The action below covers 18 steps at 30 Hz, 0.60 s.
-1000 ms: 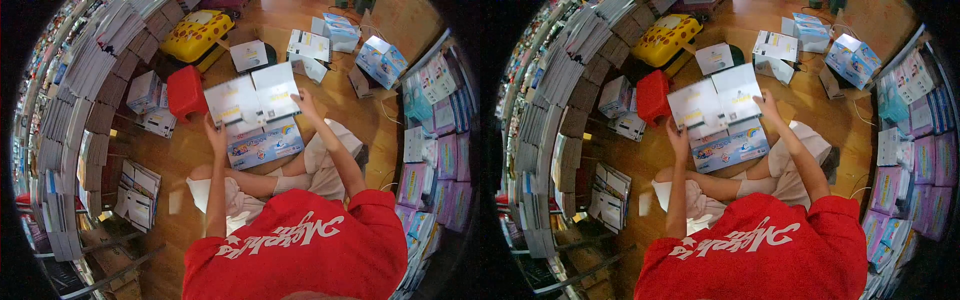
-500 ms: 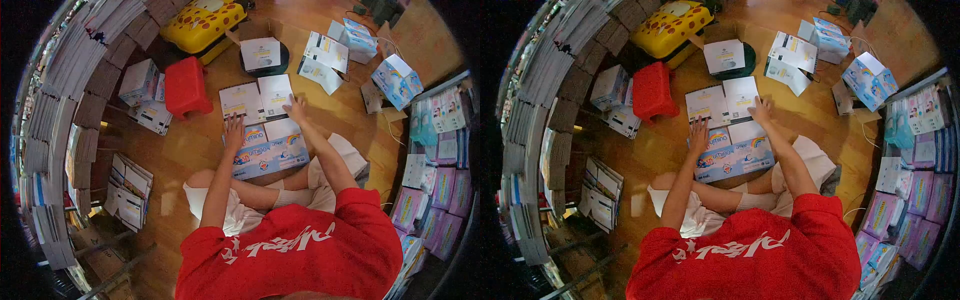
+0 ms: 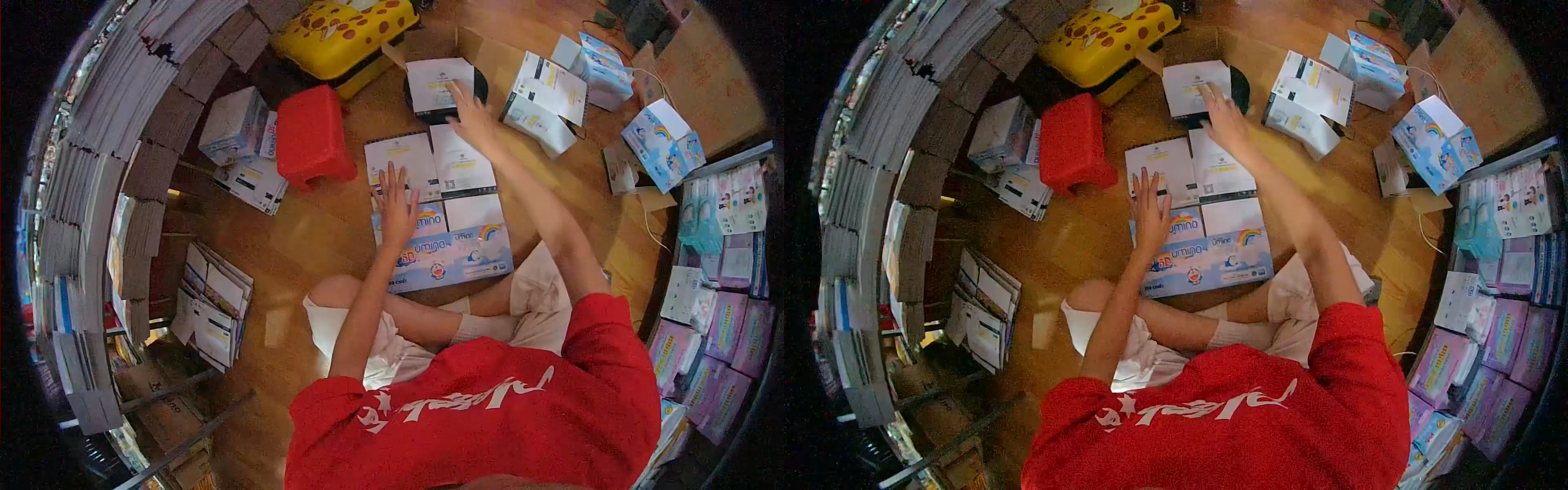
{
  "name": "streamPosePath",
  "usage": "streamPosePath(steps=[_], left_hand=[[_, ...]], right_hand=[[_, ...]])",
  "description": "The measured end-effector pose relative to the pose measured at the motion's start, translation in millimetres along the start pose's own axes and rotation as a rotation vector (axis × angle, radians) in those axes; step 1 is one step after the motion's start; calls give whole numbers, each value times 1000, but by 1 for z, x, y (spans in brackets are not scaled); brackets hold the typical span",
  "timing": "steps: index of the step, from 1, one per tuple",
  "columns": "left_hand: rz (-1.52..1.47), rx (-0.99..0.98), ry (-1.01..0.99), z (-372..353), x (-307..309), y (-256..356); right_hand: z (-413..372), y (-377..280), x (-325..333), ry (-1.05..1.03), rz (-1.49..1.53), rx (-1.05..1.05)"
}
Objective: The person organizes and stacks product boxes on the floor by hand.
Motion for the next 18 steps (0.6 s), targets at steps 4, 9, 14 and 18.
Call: streamPosePath(steps=[4,9,14,18], left_hand=[[-174,13,105,-8,55,48],[-433,158,147,-89,89,75],[-530,343,201,-164,110,79],[-618,364,246,-167,110,82]], right_hand=[[72,6,-12,-42,66,-28],[85,35,-26,-228,-163,-197],[72,36,-14,-9,-259,40],[46,7,18,22,-164,217]])
Point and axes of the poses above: each hand's wrist, its own z-axis towards the middle knuckle, its own x-axis out of the back of the hand, y = z × x, the point moved 8 cm from there along z, towards the middle knuckle, and after that the axes turned 12 degrees about -x, right-handed, at the moved point
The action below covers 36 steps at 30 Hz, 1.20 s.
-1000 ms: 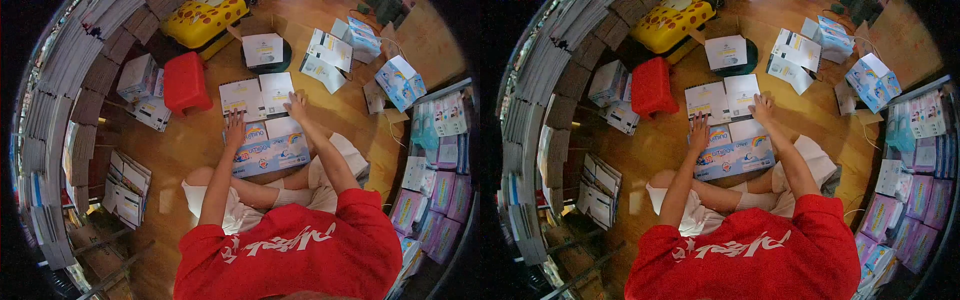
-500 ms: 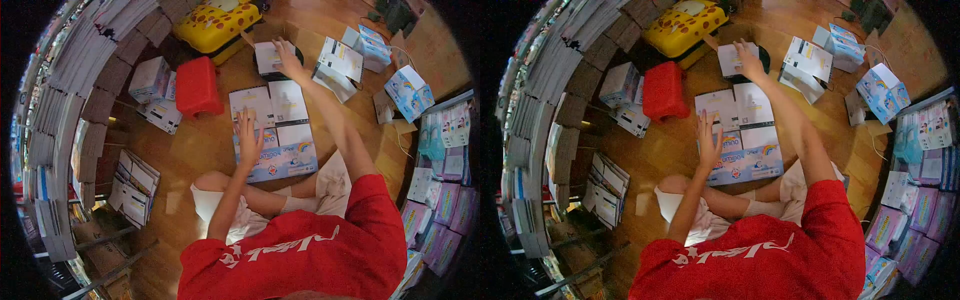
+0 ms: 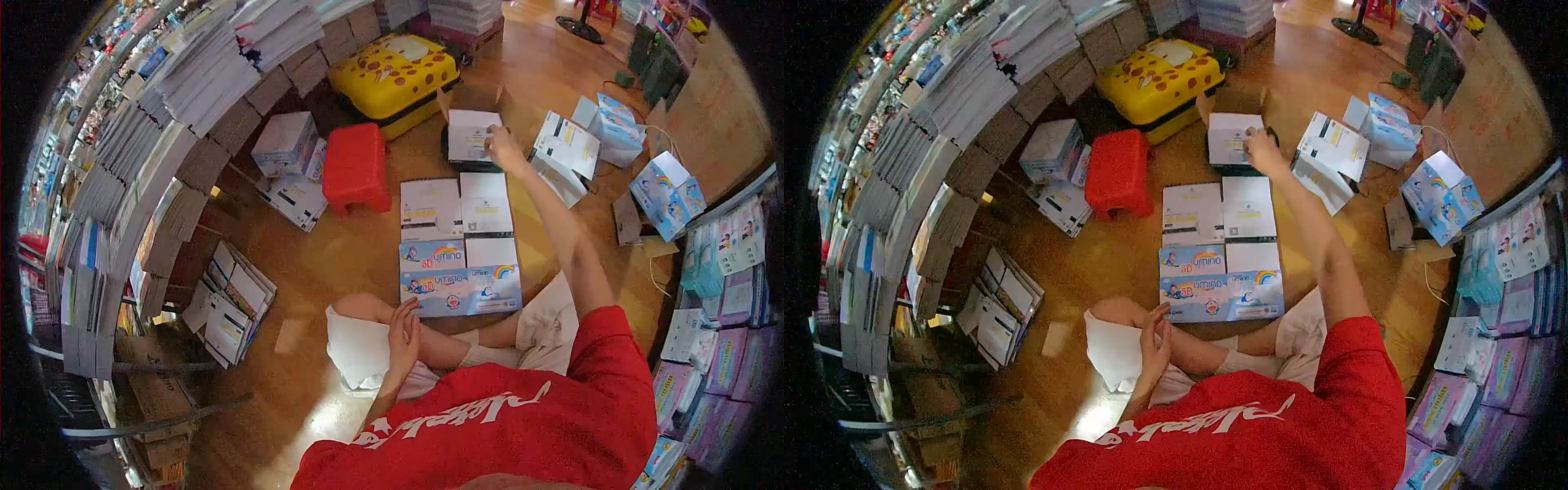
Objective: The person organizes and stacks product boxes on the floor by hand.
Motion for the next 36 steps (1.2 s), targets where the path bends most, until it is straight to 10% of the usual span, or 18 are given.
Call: streamPosePath(steps=[6,12,20,29,36], left_hand=[[512,-234,12,2,41,24],[630,36,346,-5,114,-9],[669,38,290,3,110,-28],[667,21,275,4,109,-20],[624,-104,248,4,100,-8]], right_hand=[[38,-2,6,-19,68,-7],[87,9,-32,-327,-143,-166],[88,19,-64,-565,-127,-246],[60,26,-2,1,38,126],[12,-18,168,14,631,16]])
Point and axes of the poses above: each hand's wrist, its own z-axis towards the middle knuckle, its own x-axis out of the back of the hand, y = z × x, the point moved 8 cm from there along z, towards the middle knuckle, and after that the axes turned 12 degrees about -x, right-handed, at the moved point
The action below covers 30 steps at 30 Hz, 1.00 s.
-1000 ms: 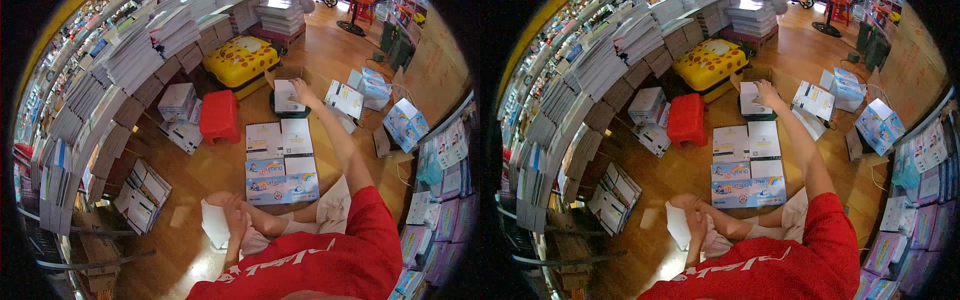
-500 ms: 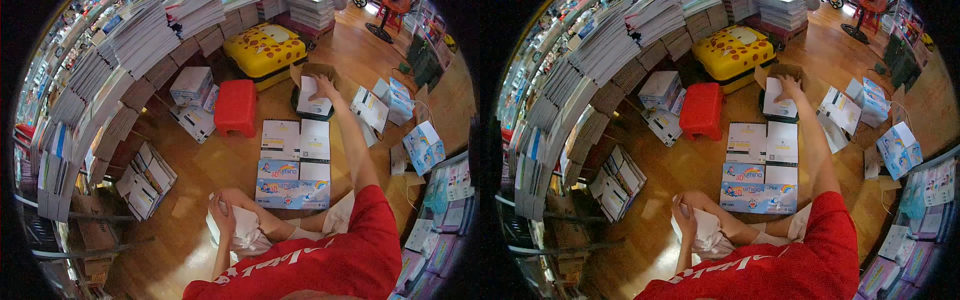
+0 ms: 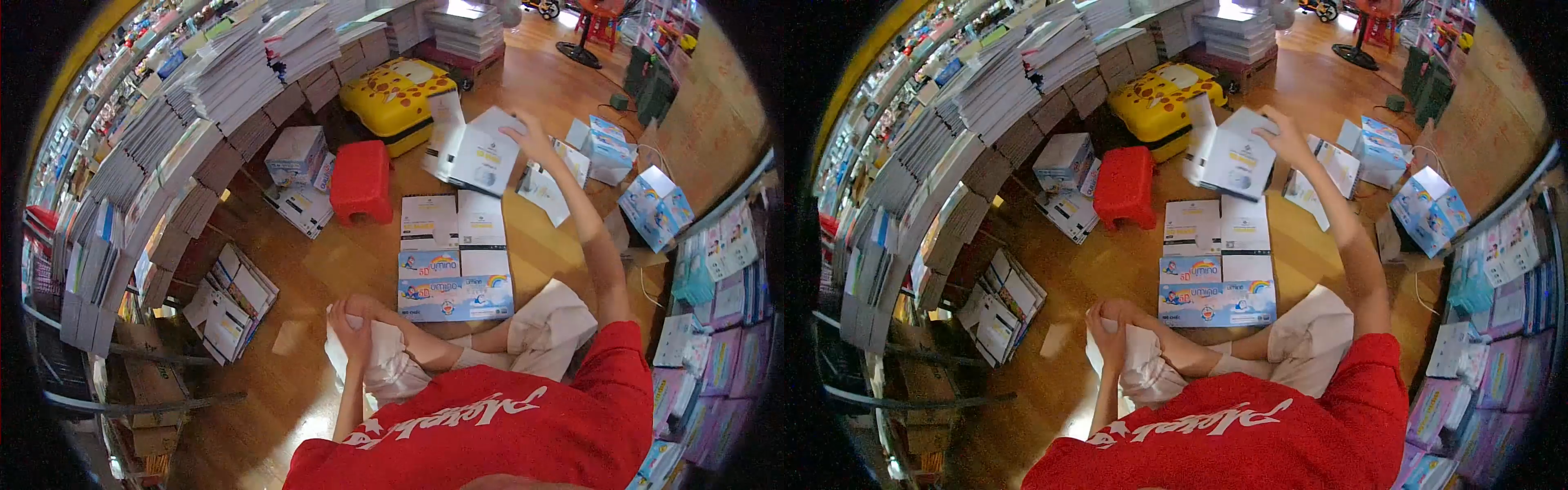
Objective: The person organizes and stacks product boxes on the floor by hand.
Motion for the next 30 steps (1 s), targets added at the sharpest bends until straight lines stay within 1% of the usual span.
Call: streamPosePath(steps=[1,2,3,4,6,8,9,10,11,13,14,15,16,17,18,19,20,21,22,24,25,26,28,30], left_hand=[[-13,-38,-7,6,-2,9],[-143,-68,11,18,-1,25],[-273,-95,27,35,2,48],[-405,-118,45,51,3,63],[-658,-140,108,74,-1,70],[-935,-165,62,101,11,105],[-1061,-189,-20,107,17,132],[-1186,-216,-105,108,22,159],[-959,-295,-147,104,26,171],[-1159,-109,-257,86,22,191],[-1253,-5,-316,73,17,196],[-1178,-128,-341,64,14,192],[-1275,-5,-350,51,2,181],[-1368,125,-353,37,-9,172],[-1456,260,-349,22,-19,162],[-1509,345,-315,14,-25,149],[-1400,316,-334,10,-25,147],[-1292,286,-351,7,-24,145],[-1184,258,-367,5,-24,144],[-1099,268,-324,-2,-27,136],[-1056,269,-303,-4,-30,132],[-1013,267,-283,-4,-32,130],[-1008,296,-280,-4,-31,134],[-995,312,-297,-3,-36,134]], right_hand=[[-9,-9,13,33,143,14],[-20,-19,26,63,288,28],[-37,-39,34,-31,497,-184],[-50,-51,40,-45,600,-219],[-74,-62,44,-82,803,-297],[-96,-62,37,-174,842,-374],[-107,-61,32,-214,864,-410],[-118,-57,28,-210,810,-480],[-130,-54,23,-203,755,-551],[-154,-36,18,-167,618,-731],[-165,-35,20,-146,570,-761],[-177,-37,20,-130,522,-794],[-188,-36,18,-118,476,-827],[-190,-3,6,-93,474,-685],[-201,-9,0,-107,524,-713],[-212,-15,-5,-120,573,-739],[-220,-25,-10,-133,621,-760],[-226,-31,-12,-145,585,-737],[-225,-34,-11,-88,545,-650],[-232,-35,-15,17,468,-486],[-233,-34,-18,24,430,-398],[-237,-48,-8,147,225,-318],[-255,-107,16,383,-190,-144],[-272,-136,20,345,-265,-223]])
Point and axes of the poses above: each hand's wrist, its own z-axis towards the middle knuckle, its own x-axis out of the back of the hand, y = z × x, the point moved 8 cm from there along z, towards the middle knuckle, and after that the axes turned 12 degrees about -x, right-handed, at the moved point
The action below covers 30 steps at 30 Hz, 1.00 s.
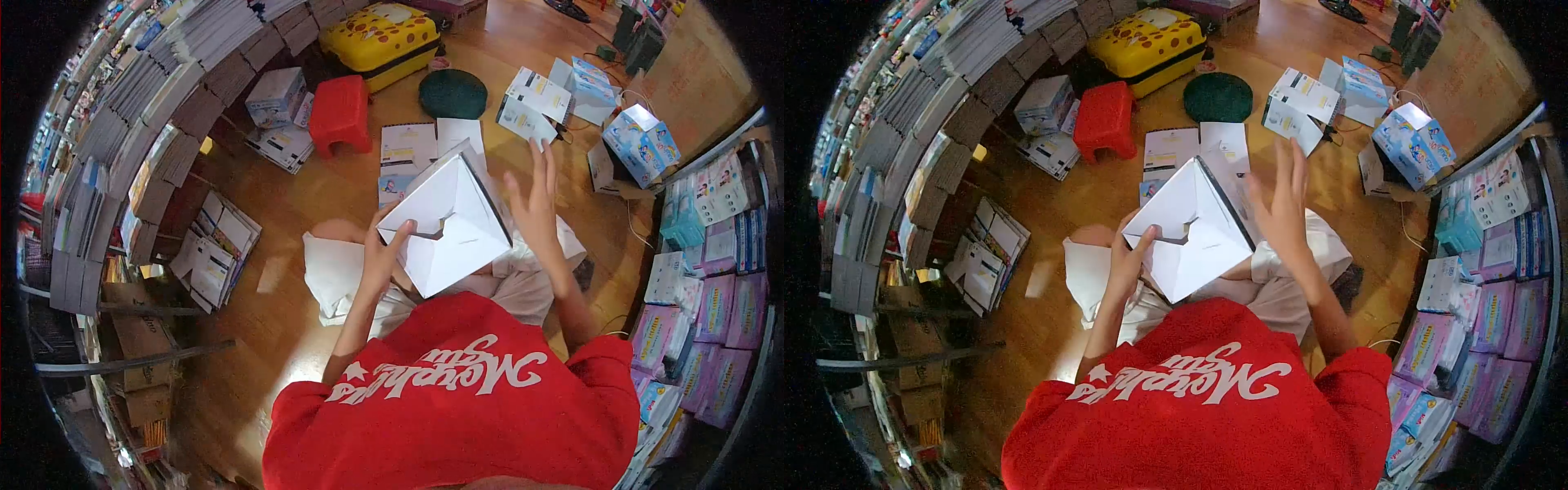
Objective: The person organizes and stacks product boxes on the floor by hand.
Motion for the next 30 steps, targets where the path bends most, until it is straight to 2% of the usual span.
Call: streamPosePath(steps=[5,9,12,14,18,21,24,25,28,29,30], left_hand=[[80,-51,11,6,-5,1],[237,-202,-35,11,-9,2],[139,-119,-106,7,-15,0],[211,-120,-214,2,-24,-8],[381,-268,-416,-4,-41,-10],[244,-68,-441,-7,-57,-6],[248,-173,-550,-23,-95,19],[424,-346,-569,-30,-102,19],[561,-385,-576,-28,-104,36],[530,-358,-523,-26,-100,33],[517,-368,-532,-25,-98,29]], right_hand=[[-47,15,-29,-641,136,-240],[-60,32,-41,-692,351,-354],[-58,43,-46,-661,478,-498],[-58,45,-48,-661,518,-564],[-50,26,-49,-485,468,-223],[-51,12,-48,-504,409,-234],[-65,13,-62,-491,413,-304],[-67,6,-64,-499,422,-285],[-69,10,-68,-701,679,-321],[-76,17,-73,-845,901,-467],[-80,22,-72,-866,1019,-544]])
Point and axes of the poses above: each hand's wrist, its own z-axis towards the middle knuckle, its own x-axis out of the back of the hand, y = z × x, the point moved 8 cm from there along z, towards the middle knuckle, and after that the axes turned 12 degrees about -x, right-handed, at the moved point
